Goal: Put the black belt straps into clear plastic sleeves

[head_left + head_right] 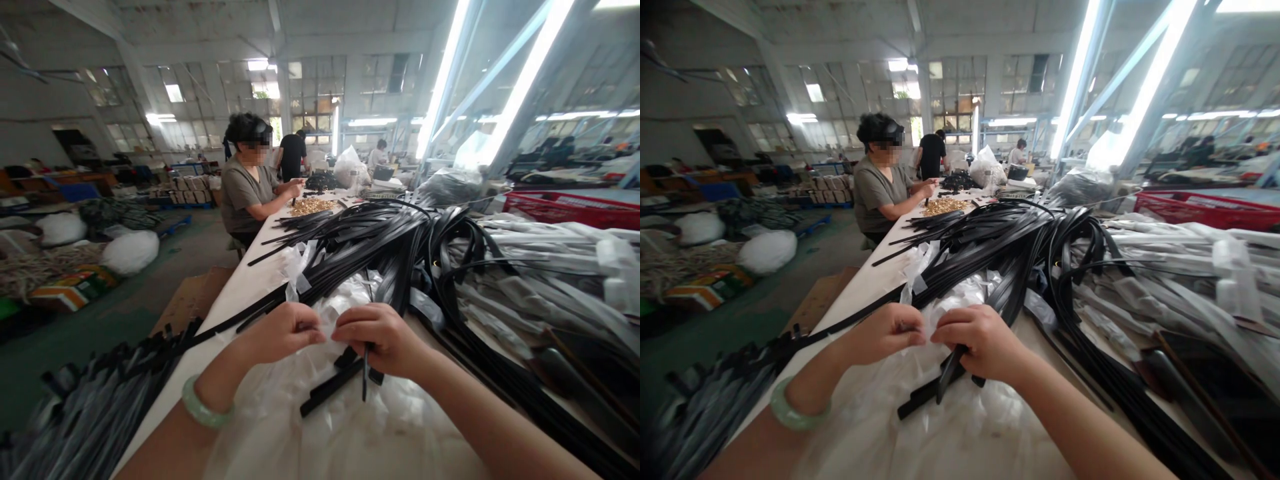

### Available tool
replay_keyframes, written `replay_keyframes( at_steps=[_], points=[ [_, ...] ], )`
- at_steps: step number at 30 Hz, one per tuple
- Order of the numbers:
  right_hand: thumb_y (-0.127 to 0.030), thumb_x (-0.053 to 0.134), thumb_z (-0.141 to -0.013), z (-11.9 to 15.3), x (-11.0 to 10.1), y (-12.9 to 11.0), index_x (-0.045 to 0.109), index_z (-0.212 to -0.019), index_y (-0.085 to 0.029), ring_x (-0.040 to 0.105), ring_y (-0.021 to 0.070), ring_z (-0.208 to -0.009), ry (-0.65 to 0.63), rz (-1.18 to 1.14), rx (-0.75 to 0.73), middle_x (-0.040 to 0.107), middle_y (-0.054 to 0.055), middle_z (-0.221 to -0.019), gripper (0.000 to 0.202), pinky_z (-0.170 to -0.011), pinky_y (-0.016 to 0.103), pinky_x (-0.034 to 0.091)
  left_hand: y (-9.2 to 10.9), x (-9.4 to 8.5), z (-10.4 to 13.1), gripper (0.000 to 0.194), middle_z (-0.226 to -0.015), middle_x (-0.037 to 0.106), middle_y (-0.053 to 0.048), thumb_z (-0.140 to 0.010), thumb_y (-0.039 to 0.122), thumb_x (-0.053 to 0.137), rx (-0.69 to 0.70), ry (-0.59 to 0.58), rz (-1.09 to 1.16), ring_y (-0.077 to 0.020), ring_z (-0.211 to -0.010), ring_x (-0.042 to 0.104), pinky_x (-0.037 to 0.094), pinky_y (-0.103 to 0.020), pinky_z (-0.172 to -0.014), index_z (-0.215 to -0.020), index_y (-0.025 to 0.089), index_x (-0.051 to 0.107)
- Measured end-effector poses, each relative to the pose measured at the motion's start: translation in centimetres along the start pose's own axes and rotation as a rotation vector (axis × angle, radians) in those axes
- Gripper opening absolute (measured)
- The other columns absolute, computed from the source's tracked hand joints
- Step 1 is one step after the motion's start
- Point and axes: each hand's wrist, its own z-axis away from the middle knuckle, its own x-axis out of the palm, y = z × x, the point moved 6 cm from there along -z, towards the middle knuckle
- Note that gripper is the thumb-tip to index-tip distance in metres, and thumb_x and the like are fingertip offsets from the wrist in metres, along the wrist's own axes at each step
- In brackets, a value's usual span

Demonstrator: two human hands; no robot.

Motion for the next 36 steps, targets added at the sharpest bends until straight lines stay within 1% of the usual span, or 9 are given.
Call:
replay_keyframes(
  at_steps=[8, 14, 17, 21, 23, 27, 30, 33, 36],
  points=[
    [-0.003, 0.051, -0.077, -0.1, 0.9, 0.6, 0.063, -0.103, -0.023, 0.058, 0.0155, -0.074, -0.070, -0.033, 0.112, 0.063, 0.004, -0.088, 0.035, -0.065, 0.026, 0.043, -0.6, 1.7, -0.7, 0.009, -0.070, 0.064, 0.000, -0.073, 0.020, 0.066, -0.085, -0.003, 0.352, -0.0125, -0.067, 0.052, 0.038, -0.022, -0.062, -0.076, 0.012, 0.070],
    [-0.023, 0.066, -0.078, 0.1, -0.5, 1.4, 0.047, -0.124, -0.019, 0.052, 0.0183, -0.084, -0.076, -0.017, 0.268, 0.054, 0.007, -0.095, 0.050, -0.076, 0.030, 0.044, -1.4, 0.2, -0.9, 0.011, -0.064, 0.057, 0.001, -0.068, 0.021, 0.069, -0.089, 0.195, 0.463, -0.0109, -0.063, 0.050, 0.037, -0.022, -0.060, -0.065, 0.012, 0.065],
    [-0.043, 0.069, -0.078, 0.3, -0.8, 1.4, 0.043, -0.127, -0.019, 0.050, 0.0195, -0.089, -0.113, -0.071, 0.283, 0.052, 0.009, -0.107, 0.061, -0.079, 0.031, 0.044, -2.3, -0.7, -0.8, 0.018, -0.058, 0.052, 0.003, -0.067, 0.025, 0.072, -0.122, 0.312, 0.475, -0.0088, -0.058, 0.044, 0.033, -0.022, -0.057, -0.059, 0.012, 0.061],
    [-0.077, 0.031, -0.083, 0.1, -1.3, 1.1, 0.047, -0.123, -0.018, 0.049, 0.0216, -0.091, -0.100, -0.200, 0.282, 0.052, 0.009, -0.104, 0.073, -0.081, 0.034, 0.043, -3.1, -1.2, -0.7, 0.024, -0.054, 0.052, 0.004, -0.061, 0.026, 0.075, -0.152, 0.396, 0.455, -0.0081, -0.055, 0.041, 0.030, -0.022, -0.054, -0.055, 0.013, 0.057],
    [-0.071, 0.013, -0.090, -0.1, -1.5, 1.2, 0.055, -0.107, -0.018, 0.049, 0.0205, -0.087, -0.055, -0.204, 0.300, 0.053, 0.008, -0.096, 0.069, -0.079, 0.034, 0.042, -3.4, -1.3, -0.6, 0.026, -0.052, 0.050, 0.004, -0.060, 0.028, 0.076, -0.169, 0.416, 0.436, -0.0075, -0.053, 0.040, 0.029, -0.021, -0.053, -0.053, 0.013, 0.056],
    [-0.046, 0.040, -0.096, -0.5, -1.9, 1.6, 0.052, -0.074, -0.018, 0.048, 0.0170, -0.073, 0.019, -0.055, 0.262, 0.049, 0.004, -0.077, 0.037, -0.068, 0.030, 0.040, -3.6, -1.5, -0.6, 0.025, -0.051, 0.050, 0.004, -0.065, 0.032, 0.073, -0.176, 0.417, 0.393, -0.0079, -0.051, 0.040, 0.029, -0.022, -0.051, -0.056, 0.013, 0.059],
    [-0.036, 0.050, -0.093, -0.4, -2.1, 2.2, 0.050, -0.073, -0.018, 0.048, 0.0164, -0.072, 0.101, 0.065, 0.241, 0.050, 0.004, -0.076, 0.026, -0.067, 0.029, 0.038, -3.4, -1.7, -0.7, 0.022, -0.062, 0.060, -0.001, -0.075, 0.032, 0.065, -0.118, 0.404, 0.359, -0.0113, -0.059, 0.051, 0.037, -0.023, -0.057, -0.064, 0.013, 0.067],
    [-0.033, 0.049, -0.093, -0.1, -1.6, 2.9, 0.052, -0.074, -0.018, 0.050, 0.0158, -0.070, 0.071, 0.137, 0.284, 0.052, 0.003, -0.074, 0.024, -0.065, 0.027, 0.037, -3.1, -2.0, -0.8, 0.018, -0.076, 0.067, -0.005, -0.076, 0.028, 0.064, -0.046, 0.430, 0.317, -0.0147, -0.071, 0.059, 0.042, -0.025, -0.065, -0.070, 0.014, 0.072],
    [-0.032, 0.049, -0.093, 0.3, -1.2, 3.3, 0.054, -0.077, -0.018, 0.048, 0.0140, -0.062, 0.027, 0.224, 0.364, 0.052, 0.000, -0.066, 0.022, -0.059, 0.025, 0.034, -3.8, -2.1, -0.7, 0.014, -0.071, 0.068, -0.004, -0.071, 0.027, 0.070, -0.115, 0.489, 0.349, -0.0148, -0.068, 0.059, 0.043, -0.024, -0.062, -0.069, 0.014, 0.073]
  ],
)
